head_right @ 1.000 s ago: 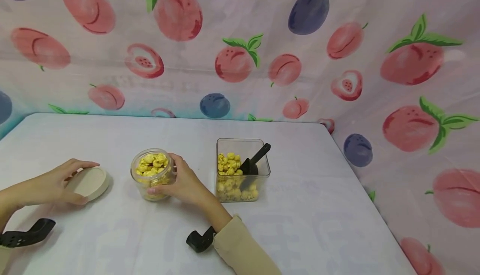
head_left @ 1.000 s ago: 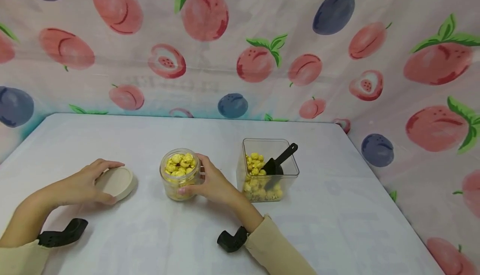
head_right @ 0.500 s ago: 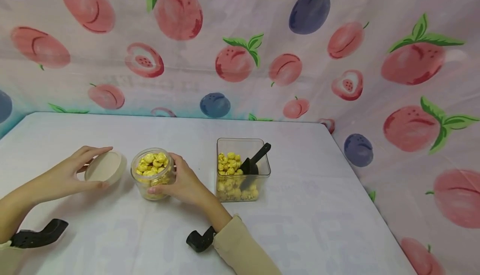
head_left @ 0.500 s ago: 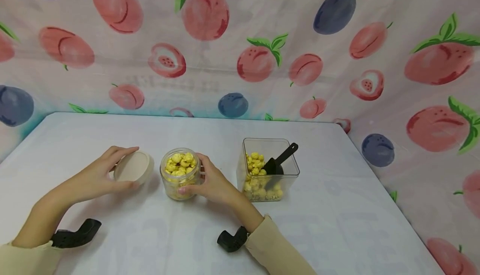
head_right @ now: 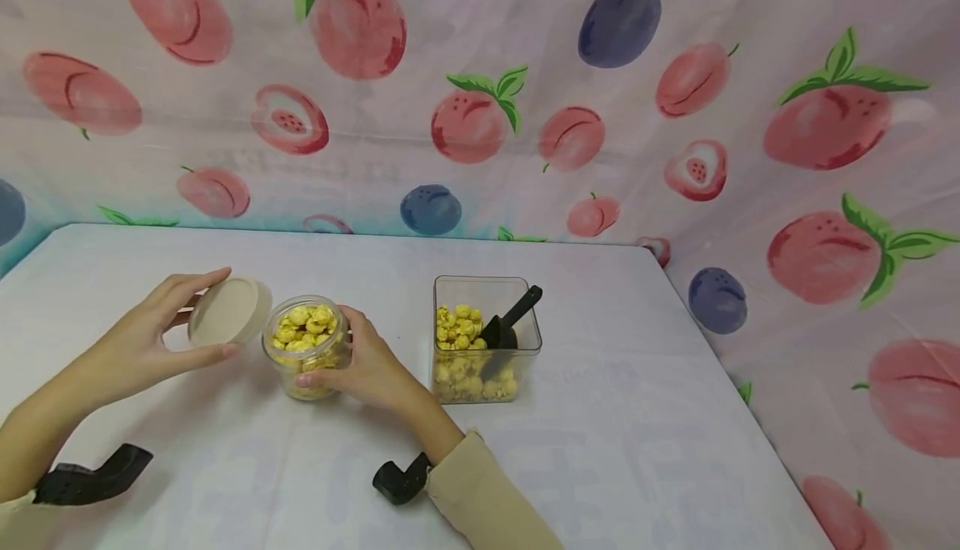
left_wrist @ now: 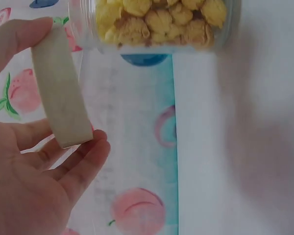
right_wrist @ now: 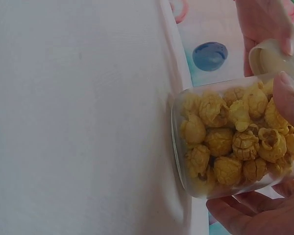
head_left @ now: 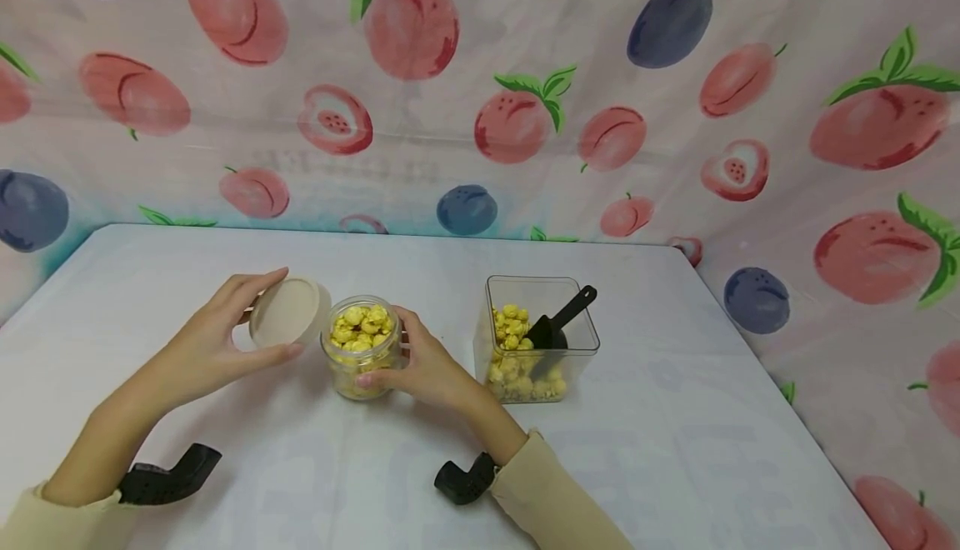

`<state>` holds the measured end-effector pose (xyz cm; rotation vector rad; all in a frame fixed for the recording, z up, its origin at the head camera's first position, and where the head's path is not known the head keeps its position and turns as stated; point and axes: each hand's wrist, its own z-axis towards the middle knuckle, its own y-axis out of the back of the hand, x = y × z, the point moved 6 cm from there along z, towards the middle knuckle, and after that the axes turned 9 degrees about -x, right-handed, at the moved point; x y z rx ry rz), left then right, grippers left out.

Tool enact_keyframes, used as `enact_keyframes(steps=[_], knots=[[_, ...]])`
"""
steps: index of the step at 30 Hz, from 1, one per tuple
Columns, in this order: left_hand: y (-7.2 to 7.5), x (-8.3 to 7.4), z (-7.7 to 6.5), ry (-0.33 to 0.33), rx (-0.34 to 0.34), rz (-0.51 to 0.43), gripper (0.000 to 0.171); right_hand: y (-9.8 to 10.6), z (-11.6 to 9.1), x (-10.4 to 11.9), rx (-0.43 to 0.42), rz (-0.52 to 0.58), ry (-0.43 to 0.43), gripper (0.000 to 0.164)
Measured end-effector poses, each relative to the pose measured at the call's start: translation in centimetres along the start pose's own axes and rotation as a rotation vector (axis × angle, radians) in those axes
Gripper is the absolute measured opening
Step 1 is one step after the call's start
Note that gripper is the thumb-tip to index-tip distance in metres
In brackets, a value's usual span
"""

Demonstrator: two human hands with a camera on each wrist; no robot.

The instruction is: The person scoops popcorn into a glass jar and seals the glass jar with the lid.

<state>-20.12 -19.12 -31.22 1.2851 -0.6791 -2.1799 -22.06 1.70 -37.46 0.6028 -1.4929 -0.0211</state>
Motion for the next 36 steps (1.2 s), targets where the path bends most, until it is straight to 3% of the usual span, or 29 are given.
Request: enact_keyframes(steps=[7,18,36], knots=[[-0.8,-1.4,0.1,0.007,-0.047,-0.042,0.079,0.0,-0.1,0.2,0.003,0.019,0.003,0.085],[-2.7,-2.2,0.0,0.049,-0.098,-0.129,0.077,0.0,-0.1,0.3,0.015,0.022,0.038,0.084],[-4.8,-3.2,-0.4,0.086,-0.11,-0.193,0.076,0.0,-0.2,0.2,0.018,0.022,0.017,0.084]])
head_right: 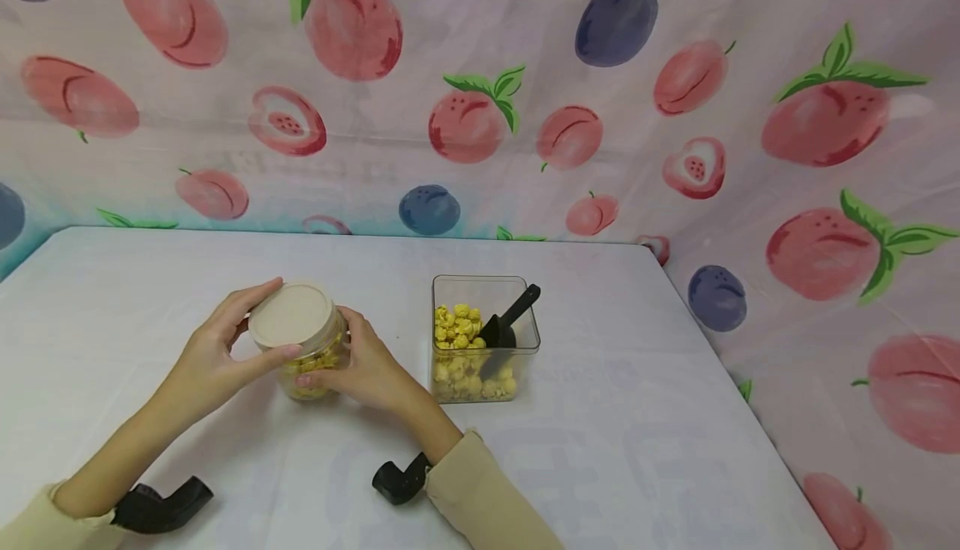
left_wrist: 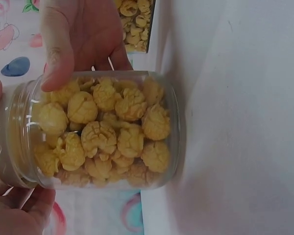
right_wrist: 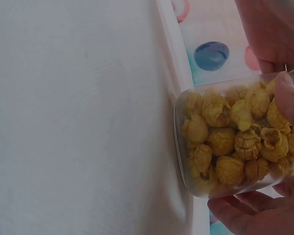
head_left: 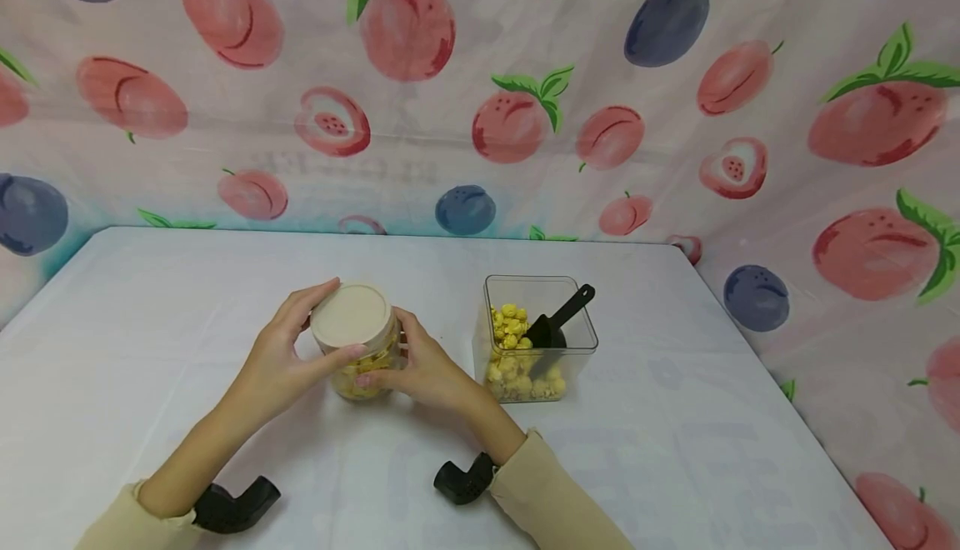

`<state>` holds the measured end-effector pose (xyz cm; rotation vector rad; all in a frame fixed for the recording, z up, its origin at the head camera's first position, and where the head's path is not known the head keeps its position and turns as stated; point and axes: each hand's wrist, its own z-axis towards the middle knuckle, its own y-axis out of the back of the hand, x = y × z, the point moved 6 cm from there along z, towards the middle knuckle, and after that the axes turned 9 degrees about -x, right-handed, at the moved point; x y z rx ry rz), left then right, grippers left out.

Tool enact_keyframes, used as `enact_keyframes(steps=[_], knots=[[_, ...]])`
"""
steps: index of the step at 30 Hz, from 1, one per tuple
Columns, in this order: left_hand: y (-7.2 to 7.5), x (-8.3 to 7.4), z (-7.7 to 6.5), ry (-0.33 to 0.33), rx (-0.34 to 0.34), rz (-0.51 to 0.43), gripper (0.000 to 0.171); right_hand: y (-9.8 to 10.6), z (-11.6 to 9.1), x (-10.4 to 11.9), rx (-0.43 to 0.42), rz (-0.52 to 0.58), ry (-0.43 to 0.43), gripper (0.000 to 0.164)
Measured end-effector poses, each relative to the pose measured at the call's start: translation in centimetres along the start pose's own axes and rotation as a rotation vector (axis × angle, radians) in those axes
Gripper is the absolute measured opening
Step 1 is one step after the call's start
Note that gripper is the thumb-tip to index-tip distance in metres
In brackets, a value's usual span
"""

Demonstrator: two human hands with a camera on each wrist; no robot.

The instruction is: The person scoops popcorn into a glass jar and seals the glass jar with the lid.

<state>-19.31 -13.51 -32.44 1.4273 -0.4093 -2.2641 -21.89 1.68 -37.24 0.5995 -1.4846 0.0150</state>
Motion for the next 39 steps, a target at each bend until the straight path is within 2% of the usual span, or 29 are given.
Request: enact_keyframes(steps=[16,25,39], knots=[[-0.64,-0.15,-0.13,0.016,-0.016,0.008,0.078,0.04,-0.01,0.07,0.003,0.004,0.001,0.085],[-0.81,-0.23,-0.18,0.041,-0.038,0.05,0.079,0.05,-0.08,0.07,-0.001,0.019,-0.007,0.085],[-0.97,-0.11,-0.35,0.038,-0.047,0.061,0.079,0.05,-0.05,0.18,-0.002,0.019,0.011,0.086]])
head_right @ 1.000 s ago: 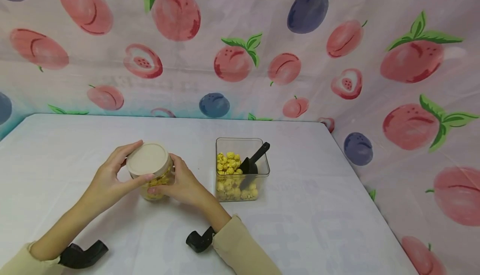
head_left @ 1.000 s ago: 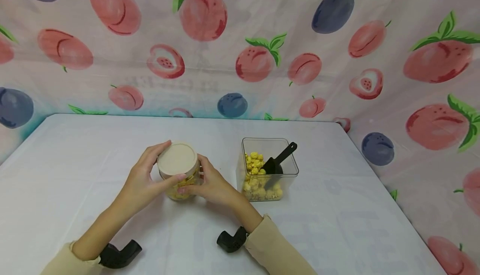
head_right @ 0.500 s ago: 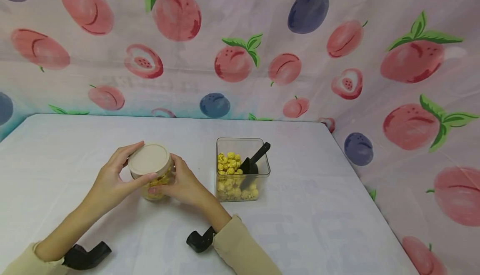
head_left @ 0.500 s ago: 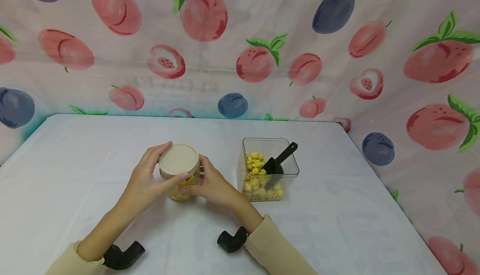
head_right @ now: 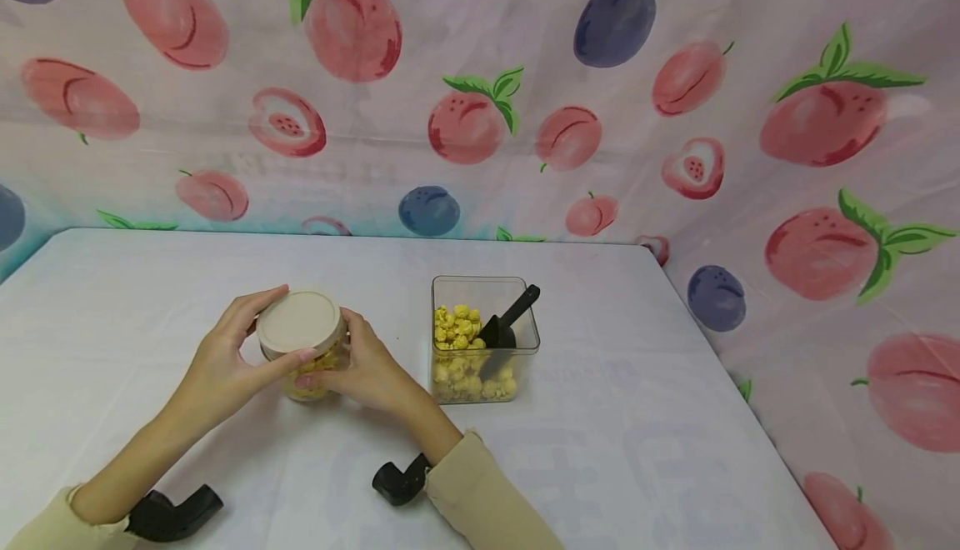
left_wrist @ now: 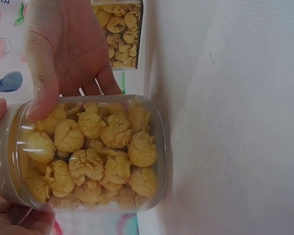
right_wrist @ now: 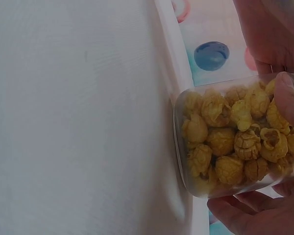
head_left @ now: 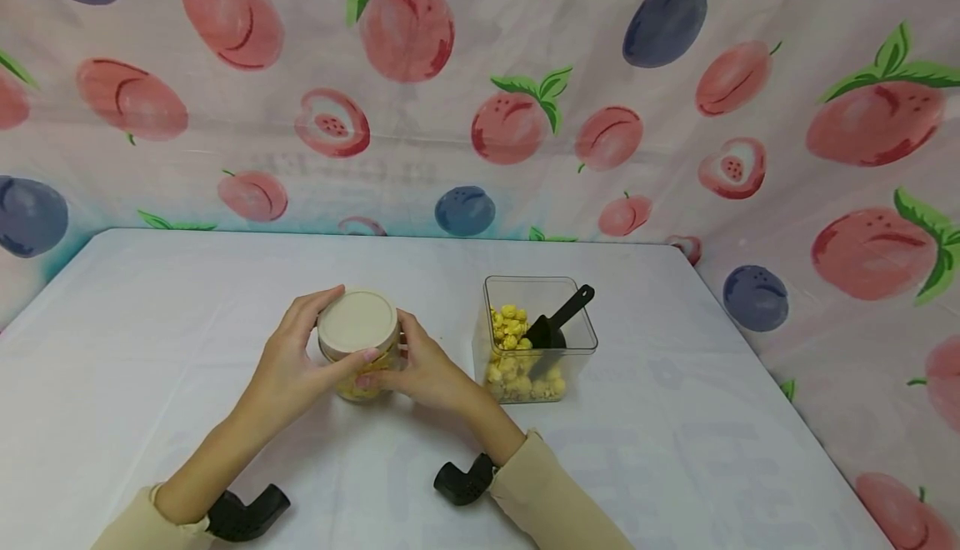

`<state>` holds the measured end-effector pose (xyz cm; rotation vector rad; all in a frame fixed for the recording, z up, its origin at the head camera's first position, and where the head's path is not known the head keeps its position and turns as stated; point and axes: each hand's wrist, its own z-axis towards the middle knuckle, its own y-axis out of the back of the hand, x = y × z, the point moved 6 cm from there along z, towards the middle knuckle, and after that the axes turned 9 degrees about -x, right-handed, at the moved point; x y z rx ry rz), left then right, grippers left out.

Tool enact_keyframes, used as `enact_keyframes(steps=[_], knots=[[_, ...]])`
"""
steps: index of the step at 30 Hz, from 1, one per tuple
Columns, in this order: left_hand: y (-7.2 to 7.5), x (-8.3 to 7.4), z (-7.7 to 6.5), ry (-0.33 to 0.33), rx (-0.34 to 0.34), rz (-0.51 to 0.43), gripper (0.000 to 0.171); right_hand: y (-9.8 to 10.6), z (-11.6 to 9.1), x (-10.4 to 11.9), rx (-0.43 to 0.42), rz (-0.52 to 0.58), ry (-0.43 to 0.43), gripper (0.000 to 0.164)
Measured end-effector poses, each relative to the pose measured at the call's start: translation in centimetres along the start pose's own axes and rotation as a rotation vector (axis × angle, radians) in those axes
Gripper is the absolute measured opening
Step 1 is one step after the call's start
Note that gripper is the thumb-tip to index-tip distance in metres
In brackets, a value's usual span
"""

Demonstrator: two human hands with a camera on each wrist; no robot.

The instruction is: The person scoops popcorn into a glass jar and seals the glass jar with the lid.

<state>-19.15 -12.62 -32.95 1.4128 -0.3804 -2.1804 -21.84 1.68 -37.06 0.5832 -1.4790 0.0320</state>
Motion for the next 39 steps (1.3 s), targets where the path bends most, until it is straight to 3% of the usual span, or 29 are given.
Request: enact_keyframes(steps=[11,17,29,39], knots=[[-0.1,0.1,0.0,-0.014,-0.028,-0.002,0.078,0.0,0.0,0.1,-0.006,-0.004,0.006,0.086],[-0.2,-0.1,-0.1,0.027,-0.001,-0.047,0.078,0.0,0.0,0.1,-0.009,-0.003,0.007,0.085],[-0.5,0.5,0.1,0.127,0.118,-0.21,0.079,0.2,0.1,0.0,-0.002,-0.031,0.012,0.085],[-0.5,1.0,0.8,0.138,0.273,-0.322,0.075,0.1,0.1,-0.1,0.002,-0.045,-0.002,0.085]])
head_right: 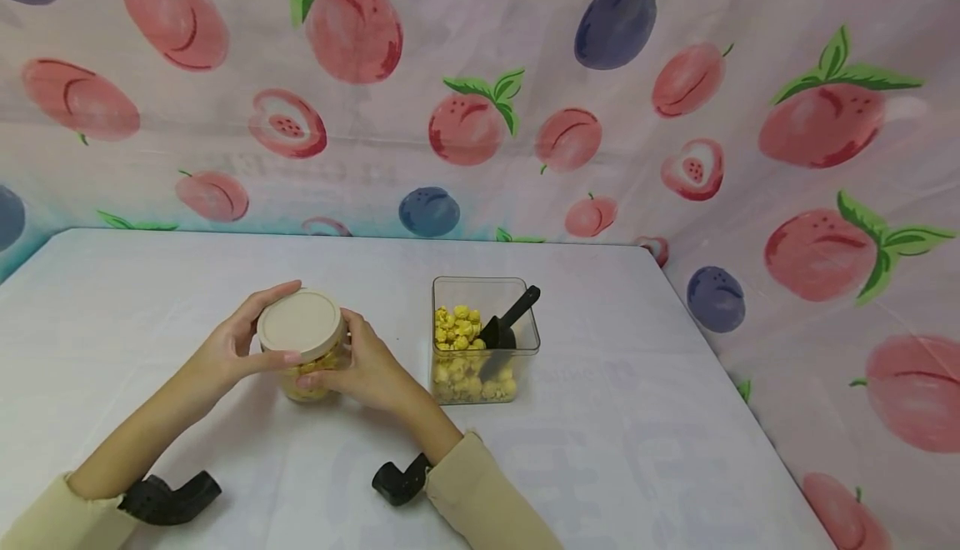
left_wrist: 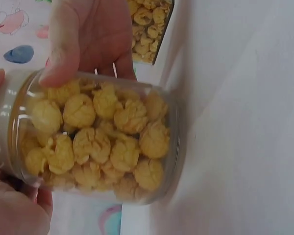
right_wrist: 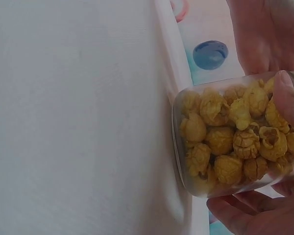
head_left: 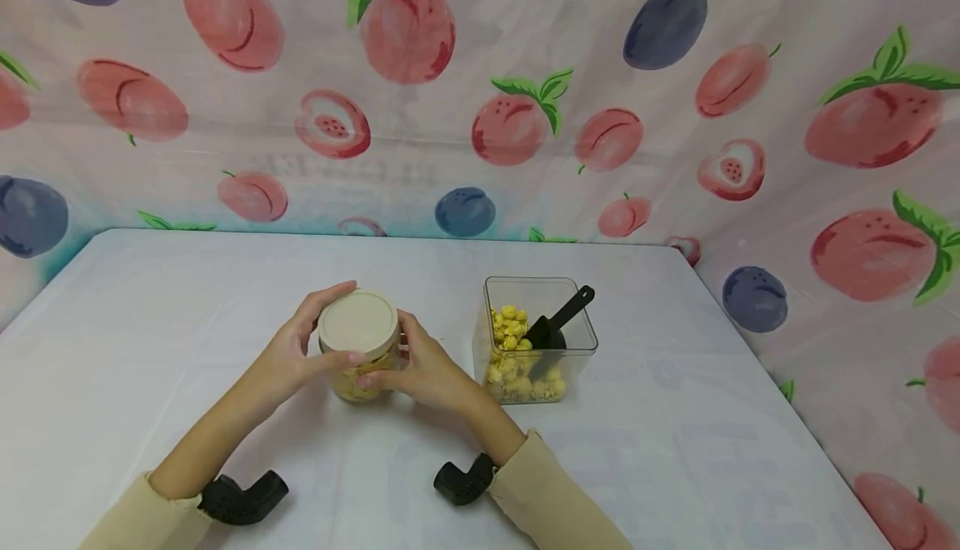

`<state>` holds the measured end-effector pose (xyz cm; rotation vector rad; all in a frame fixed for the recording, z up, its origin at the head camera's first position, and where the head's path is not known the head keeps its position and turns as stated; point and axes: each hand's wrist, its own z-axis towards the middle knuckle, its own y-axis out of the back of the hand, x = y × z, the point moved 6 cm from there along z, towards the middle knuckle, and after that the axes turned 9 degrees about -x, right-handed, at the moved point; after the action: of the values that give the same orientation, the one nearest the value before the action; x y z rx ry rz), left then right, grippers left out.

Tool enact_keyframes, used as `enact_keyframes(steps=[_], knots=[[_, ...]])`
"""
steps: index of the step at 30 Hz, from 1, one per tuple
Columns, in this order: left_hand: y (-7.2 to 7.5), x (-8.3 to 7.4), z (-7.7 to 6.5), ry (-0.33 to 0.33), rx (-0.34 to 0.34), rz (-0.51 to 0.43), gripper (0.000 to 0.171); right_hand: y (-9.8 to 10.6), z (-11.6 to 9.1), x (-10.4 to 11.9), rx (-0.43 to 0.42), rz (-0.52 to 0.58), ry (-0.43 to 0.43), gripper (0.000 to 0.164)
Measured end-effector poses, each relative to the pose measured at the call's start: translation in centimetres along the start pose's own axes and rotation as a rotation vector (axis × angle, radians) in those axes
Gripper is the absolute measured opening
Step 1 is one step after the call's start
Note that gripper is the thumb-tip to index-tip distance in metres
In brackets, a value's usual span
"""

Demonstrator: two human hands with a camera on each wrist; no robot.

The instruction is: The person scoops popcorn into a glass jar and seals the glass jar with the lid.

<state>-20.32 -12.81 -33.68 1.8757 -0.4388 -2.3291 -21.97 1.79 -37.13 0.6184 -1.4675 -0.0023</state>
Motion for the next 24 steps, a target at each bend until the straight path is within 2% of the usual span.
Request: enact_keyframes(steps=[10,14,17,19,21,24], knots=[[0.6,0.8,0.9,-0.046,0.192,-0.089,0.072,0.0,0.0,0.0,-0.009,0.015,-0.012,0.083],[0.7,0.9,1.0,-0.053,0.226,-0.114,0.071,0.0,0.1,0.0,-0.011,0.017,-0.009,0.083],[0.8,0.5,1.0,-0.102,0.206,-0.094,0.073,0.0,0.1,0.0,-0.012,0.019,-0.007,0.083],[1.0,0.1,1.0,-0.151,0.164,-0.068,0.074,0.0,0.1,0.0,-0.015,0.02,-0.005,0.083],[1.1,-0.2,0.8,-0.187,0.098,-0.016,0.074,0.0,0.1,0.0,-0.017,0.02,-0.002,0.083],[1.1,-0.6,0.5,-0.196,-0.027,0.084,0.073,0.1,0.1,0.0,-0.022,0.018,-0.001,0.083]])
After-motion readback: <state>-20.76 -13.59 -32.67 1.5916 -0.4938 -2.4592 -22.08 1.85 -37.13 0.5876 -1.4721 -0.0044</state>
